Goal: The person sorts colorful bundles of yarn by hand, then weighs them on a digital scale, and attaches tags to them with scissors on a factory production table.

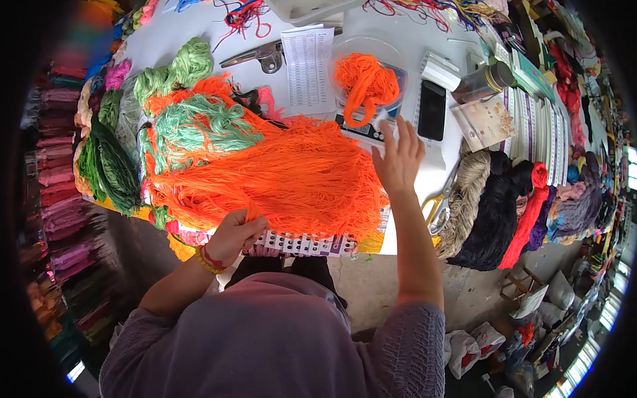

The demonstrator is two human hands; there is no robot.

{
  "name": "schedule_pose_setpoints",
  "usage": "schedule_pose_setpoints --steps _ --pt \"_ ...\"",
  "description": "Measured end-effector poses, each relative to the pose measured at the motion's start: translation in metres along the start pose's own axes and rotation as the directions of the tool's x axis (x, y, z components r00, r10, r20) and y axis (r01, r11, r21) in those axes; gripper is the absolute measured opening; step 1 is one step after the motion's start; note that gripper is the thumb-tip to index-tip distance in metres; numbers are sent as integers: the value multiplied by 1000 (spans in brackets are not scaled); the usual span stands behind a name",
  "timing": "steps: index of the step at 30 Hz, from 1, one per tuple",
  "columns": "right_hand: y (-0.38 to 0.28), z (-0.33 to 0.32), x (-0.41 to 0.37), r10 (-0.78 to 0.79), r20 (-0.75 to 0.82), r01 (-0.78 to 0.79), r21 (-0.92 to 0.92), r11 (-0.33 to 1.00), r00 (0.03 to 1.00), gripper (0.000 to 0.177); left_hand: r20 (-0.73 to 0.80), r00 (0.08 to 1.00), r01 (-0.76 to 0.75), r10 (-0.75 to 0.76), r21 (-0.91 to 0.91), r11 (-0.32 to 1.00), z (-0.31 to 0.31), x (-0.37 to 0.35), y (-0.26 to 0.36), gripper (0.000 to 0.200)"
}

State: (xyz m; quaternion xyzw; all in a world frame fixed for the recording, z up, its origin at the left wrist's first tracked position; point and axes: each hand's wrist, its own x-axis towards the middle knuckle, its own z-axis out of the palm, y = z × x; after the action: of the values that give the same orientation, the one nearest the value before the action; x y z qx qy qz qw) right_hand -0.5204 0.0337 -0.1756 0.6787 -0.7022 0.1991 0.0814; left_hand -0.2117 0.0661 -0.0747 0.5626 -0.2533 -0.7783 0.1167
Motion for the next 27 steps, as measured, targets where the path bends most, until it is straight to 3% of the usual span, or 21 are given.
schedule_pose_setpoints --steps 5,8,12,14,15,16,18,19,20,21,22,23,25,26,27 --pt "-13 50 28 -157 -74 146 -129 981 985 61 -31 999 12 -14 -48 999 -9 -9 2 18" --pt "-16 56 38 -193 -26 188 -134 973 981 60 -60 997 -44 39 -82 996 -18 -15 1 18" --pt "-18 46 56 -269 33 269 27 963 962 53 -46 994 -99 95 -113 989 -41 -25 7 17" --pt "-28 17 79 -181 7 174 237 956 983 44 -67 989 -136 131 -75 988 -57 -30 10 17" --pt "-39 -5 92 49 31 -57 325 944 998 43 -107 975 -200 193 -67 977 -65 -33 15 17" --pt "-48 -19 102 273 77 -280 403 871 959 43 -147 957 -262 252 -56 963 -72 -37 19 16" --pt "-51 -28 114 400 46 -262 823 504 915 45 -154 945 -304 290 -79 949 -90 -46 32 17" --pt "-71 -42 119 377 104 -264 877 401 920 45 -149 924 -368 352 -102 924 -97 -52 39 17" --pt "-96 -56 119 343 200 -342 838 424 918 48 -146 900 -429 411 -124 895 -102 -58 46 16" --pt "-136 -72 114 270 248 -329 889 318 930 48 -175 894 -437 413 -133 890 -104 -64 52 14" --pt "-178 -82 101 144 308 -323 942 92 940 46 -184 889 -446 420 -136 885 -105 -69 56 14" --pt "-215 -101 90 -55 358 -358 934 2 932 47 -137 860 -509 492 -146 848 -105 -74 60 12" --pt "-274 -133 72 -114 491 -502 858 -107 864 49 -98 818 -575 566 -159 803 -99 -84 66 11" --pt "-291 -134 69 -121 486 -498 860 -107 865 49 -91 703 -709 706 -162 686 -92 -90 69 10" --pt "-305 -132 67 -38 482 -479 853 -209 875 50 -82 563 -822 823 -166 545 -90 -94 71 12"
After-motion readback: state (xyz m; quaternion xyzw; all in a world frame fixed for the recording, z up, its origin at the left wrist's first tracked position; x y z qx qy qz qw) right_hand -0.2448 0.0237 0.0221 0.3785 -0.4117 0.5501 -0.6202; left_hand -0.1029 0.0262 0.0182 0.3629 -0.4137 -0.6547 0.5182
